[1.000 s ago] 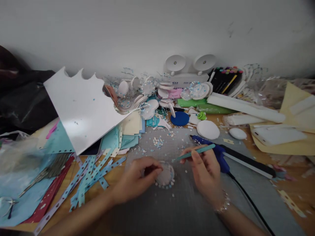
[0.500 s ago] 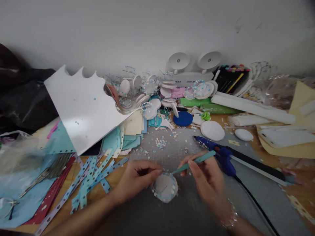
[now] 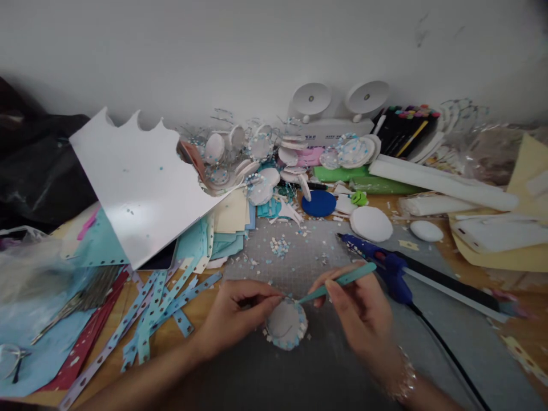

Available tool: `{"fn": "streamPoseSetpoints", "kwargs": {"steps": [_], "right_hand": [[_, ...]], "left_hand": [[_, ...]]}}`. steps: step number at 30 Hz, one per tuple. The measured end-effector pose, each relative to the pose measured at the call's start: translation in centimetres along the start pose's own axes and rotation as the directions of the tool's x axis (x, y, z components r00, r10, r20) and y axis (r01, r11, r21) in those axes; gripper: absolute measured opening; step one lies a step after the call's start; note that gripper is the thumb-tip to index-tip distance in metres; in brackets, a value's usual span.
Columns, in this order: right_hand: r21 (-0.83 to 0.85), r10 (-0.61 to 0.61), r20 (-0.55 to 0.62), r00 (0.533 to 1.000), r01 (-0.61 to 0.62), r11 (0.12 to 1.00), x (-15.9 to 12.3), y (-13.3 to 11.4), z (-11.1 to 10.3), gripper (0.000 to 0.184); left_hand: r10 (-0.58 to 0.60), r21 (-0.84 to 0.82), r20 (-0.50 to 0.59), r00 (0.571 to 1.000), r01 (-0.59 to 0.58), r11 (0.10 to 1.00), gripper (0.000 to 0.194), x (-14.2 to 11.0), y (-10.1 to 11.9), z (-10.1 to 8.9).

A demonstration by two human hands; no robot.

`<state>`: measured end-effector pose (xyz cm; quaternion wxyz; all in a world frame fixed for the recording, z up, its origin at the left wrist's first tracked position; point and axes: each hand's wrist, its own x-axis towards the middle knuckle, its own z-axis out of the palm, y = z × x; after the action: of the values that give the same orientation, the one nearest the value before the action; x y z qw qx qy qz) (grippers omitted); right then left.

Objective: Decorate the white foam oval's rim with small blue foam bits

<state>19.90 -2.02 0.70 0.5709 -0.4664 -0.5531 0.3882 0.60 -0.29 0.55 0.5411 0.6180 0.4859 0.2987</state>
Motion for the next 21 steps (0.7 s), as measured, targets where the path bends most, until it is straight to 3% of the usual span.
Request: {"fn": "streamPoseSetpoints", "kwargs": {"steps": [21], "right_hand": [[0.027, 0.020, 0.011, 1.000, -0.020, 0.999, -0.34, 0.30, 0.01, 0.005]], "left_hand": [[0.035, -0.010, 0.029, 0.999, -0.035, 0.999, 0.019, -0.28, 0.22, -0.06]]}}
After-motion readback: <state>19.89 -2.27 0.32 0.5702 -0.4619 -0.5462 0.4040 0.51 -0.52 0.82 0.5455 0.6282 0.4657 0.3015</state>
